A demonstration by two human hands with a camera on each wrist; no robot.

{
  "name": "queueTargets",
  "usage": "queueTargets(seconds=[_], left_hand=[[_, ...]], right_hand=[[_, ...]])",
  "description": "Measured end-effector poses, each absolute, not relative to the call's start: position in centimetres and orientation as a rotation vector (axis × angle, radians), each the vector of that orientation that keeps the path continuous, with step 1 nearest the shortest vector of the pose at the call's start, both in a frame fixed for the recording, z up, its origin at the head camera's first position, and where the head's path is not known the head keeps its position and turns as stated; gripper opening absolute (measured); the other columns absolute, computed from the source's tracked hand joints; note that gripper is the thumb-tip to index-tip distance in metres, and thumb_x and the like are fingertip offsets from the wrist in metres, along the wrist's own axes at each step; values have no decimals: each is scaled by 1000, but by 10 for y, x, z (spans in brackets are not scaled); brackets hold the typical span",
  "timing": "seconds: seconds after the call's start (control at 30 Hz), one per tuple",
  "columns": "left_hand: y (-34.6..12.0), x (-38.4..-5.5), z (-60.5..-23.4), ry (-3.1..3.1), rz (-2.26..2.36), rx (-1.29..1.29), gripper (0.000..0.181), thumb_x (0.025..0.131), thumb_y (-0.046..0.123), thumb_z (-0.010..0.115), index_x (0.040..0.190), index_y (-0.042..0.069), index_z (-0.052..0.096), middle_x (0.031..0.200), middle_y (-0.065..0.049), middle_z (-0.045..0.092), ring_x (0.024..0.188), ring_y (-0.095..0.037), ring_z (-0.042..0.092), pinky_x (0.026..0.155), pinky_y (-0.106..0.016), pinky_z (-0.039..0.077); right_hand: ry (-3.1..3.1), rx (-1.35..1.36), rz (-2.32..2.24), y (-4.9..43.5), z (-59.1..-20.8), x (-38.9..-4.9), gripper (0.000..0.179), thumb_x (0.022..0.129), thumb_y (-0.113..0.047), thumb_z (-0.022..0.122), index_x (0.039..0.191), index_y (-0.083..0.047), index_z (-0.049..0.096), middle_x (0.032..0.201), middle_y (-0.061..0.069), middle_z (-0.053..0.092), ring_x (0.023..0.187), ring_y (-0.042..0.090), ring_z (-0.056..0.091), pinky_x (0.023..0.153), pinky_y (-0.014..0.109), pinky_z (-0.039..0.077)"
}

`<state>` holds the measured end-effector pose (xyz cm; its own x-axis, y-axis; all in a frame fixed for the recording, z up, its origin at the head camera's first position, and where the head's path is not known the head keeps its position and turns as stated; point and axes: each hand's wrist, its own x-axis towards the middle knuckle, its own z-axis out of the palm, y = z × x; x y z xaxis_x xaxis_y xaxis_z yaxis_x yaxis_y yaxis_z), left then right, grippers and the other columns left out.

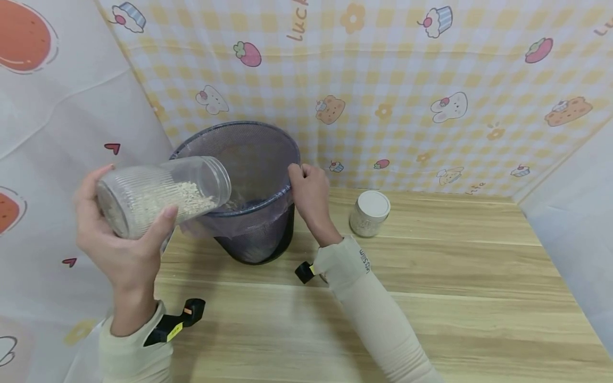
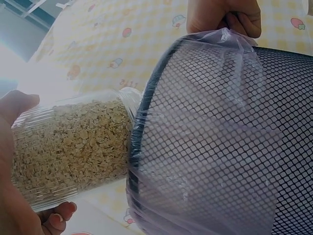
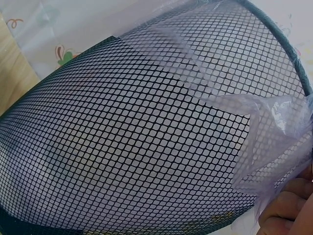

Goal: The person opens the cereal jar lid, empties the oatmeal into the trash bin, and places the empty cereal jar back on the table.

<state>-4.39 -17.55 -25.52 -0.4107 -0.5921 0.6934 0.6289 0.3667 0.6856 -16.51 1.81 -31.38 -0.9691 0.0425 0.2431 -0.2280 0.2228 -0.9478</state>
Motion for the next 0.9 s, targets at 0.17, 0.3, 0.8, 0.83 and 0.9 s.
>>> queueTargets(seconds=[0.17, 0.3, 0.8, 0.83, 0.9], left_hand=[[-176, -41, -254, -1480, -1326, -27, 68, 50, 15, 83, 113, -2, 64, 104, -14, 61, 95, -26, 53, 88, -28, 39], [-177, -39, -253, -1491, -1319, -25, 69, 49, 13, 83, 113, -3, 64, 105, -13, 60, 96, -27, 52, 89, -28, 38], [-178, -36, -251, -1601, -1219, 3, 73, 50, 16, 84, 119, 2, 63, 113, -9, 61, 102, -24, 50, 96, -29, 35], [-178, -35, -250, -1609, -1217, 1, 73, 51, 16, 84, 119, 3, 63, 114, -10, 61, 103, -23, 50, 96, -29, 34], [-176, -36, -248, -1622, -1209, -8, 73, 51, 17, 84, 119, 3, 63, 115, -10, 61, 104, -23, 50, 97, -30, 33]], right_hand=[[-2282, 174, 1822, 18, -314, -165, 38, 86, -21, 46, 52, -12, 32, 45, -1, 29, 40, 13, 23, 40, 25, 18], [-2277, 182, 1838, 17, -314, -165, 38, 86, -21, 46, 52, -11, 32, 45, -1, 29, 40, 13, 23, 40, 25, 18], [-2282, 180, 1835, 18, -315, -165, 38, 86, -21, 46, 52, -12, 32, 45, -1, 29, 40, 14, 22, 40, 26, 19], [-2282, 180, 1835, 18, -315, -166, 38, 86, -21, 46, 52, -11, 32, 45, -1, 29, 40, 14, 22, 40, 25, 19], [-2278, 182, 1835, 19, -315, -166, 38, 86, -21, 46, 52, -11, 33, 45, 0, 29, 40, 14, 23, 40, 26, 18]])
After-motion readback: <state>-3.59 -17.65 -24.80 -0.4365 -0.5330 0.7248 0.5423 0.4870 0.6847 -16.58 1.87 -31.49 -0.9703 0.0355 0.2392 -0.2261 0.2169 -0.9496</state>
